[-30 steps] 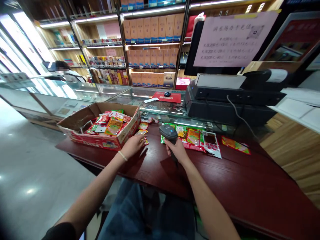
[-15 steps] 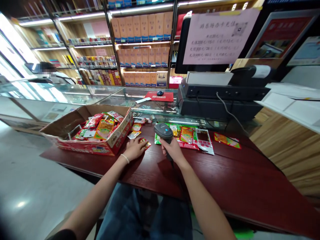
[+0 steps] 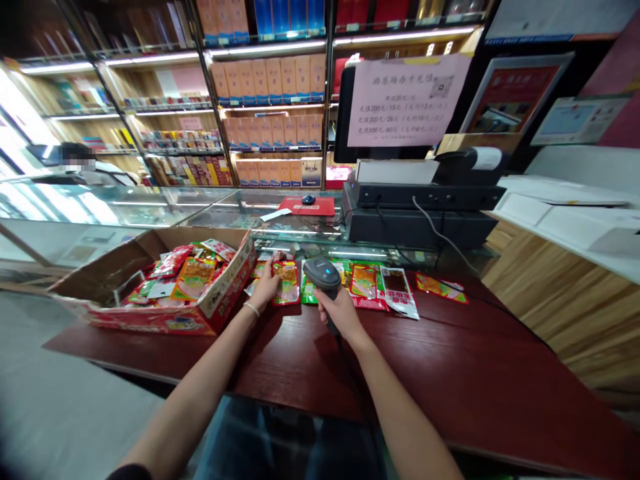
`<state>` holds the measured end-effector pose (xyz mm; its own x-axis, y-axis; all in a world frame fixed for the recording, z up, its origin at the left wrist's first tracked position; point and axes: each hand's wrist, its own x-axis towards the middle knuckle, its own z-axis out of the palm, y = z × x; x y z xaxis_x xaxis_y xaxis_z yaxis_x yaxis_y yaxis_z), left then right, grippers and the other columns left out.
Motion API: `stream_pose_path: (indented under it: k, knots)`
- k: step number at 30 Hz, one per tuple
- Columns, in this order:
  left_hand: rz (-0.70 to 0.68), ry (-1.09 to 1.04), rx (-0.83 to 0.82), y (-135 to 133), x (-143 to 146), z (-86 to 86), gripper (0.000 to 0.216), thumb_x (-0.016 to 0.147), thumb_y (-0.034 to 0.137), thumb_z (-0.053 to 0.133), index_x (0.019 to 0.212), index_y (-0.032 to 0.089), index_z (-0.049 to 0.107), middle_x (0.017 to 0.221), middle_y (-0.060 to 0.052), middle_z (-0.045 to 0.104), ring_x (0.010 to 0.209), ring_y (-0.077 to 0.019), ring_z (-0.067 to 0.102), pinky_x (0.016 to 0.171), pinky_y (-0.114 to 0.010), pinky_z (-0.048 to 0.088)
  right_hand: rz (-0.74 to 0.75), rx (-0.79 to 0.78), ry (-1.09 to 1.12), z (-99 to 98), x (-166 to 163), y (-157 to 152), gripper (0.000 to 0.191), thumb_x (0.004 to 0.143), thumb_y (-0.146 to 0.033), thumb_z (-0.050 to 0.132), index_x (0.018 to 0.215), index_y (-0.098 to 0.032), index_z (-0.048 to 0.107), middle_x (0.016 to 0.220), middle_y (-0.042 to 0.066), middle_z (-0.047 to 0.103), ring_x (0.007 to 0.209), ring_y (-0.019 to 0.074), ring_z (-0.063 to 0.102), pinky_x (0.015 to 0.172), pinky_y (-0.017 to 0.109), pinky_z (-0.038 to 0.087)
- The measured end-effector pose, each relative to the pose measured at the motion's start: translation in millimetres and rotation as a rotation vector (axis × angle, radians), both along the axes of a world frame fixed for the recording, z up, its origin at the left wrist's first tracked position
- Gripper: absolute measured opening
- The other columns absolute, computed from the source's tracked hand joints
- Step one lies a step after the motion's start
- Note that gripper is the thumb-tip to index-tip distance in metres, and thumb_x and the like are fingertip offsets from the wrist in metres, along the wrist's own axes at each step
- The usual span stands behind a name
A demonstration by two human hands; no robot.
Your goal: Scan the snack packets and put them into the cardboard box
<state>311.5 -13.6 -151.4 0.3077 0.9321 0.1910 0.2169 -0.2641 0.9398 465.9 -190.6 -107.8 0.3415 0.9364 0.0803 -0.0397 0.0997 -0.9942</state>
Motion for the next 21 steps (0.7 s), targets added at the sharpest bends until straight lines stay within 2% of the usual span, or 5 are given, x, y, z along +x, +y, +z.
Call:
stream_pose_path:
  k: [4,7,10,17,21]
  knots:
    - [-0.045,-0.347,-0.108,6.1,13.9,-9.6,0.076,0.075,0.016,0.064,0.144,0.019,0.035,0.126,-0.013,0.064,0.109,-0.0209,0.065,0.096,-0.035,0.049,-0.038,0.011,-0.026,-5.3,3.0,2.5,0.036,0.079,-0.051,0.070,0.071,-0.018,0.056,0.050,-0.005,0.053,0.034,0.0087,0.047,0.035,0.021,0.040]
    - [0.051,-0.474,-0.127,4.0,14.7,-22.8,0.051,0.072,0.025,0.070,0.119,0.013,0.056,0.105,-0.012,0.071,0.093,-0.0207,0.068,0.087,-0.034,0.052,-0.091,-0.005,-0.051,-7.7,3.7,4.6,0.038,0.078,-0.054,0.071,0.073,-0.018,0.056,0.050,-0.005,0.053,0.034,0.0090,0.048,0.034,0.021,0.040]
    - [0.114,-0.496,-0.118,0.9,11.8,-32.4,0.033,0.071,0.033,0.072,0.096,0.014,0.063,0.093,-0.009,0.072,0.086,-0.0197,0.068,0.081,-0.032,0.053,-0.111,-0.064,-0.056,-8.8,1.7,5.8,0.042,0.075,-0.057,0.071,0.076,-0.020,0.052,0.049,-0.006,0.054,0.033,0.0091,0.047,0.032,0.020,0.038]
    - [0.093,-0.508,-0.104,-2.0,11.9,-37.5,0.031,0.070,0.035,0.074,0.091,0.015,0.065,0.086,-0.007,0.073,0.081,-0.0183,0.068,0.076,-0.028,0.051,-0.043,-0.195,-0.117,-11.2,-3.7,5.9,0.062,0.074,-0.056,0.070,0.118,-0.026,0.040,0.048,-0.014,0.053,0.031,0.0126,0.049,0.030,0.019,0.039]
    - [0.076,-0.509,-0.100,-4.6,11.3,-35.3,0.027,0.071,0.032,0.071,0.091,0.014,0.066,0.087,-0.006,0.074,0.081,-0.0179,0.068,0.075,-0.027,0.051,-0.007,-0.207,-0.130,-12.2,-2.2,5.5,0.049,0.076,-0.056,0.068,0.104,-0.024,0.044,0.048,-0.012,0.054,0.031,0.0113,0.049,0.030,0.018,0.037]
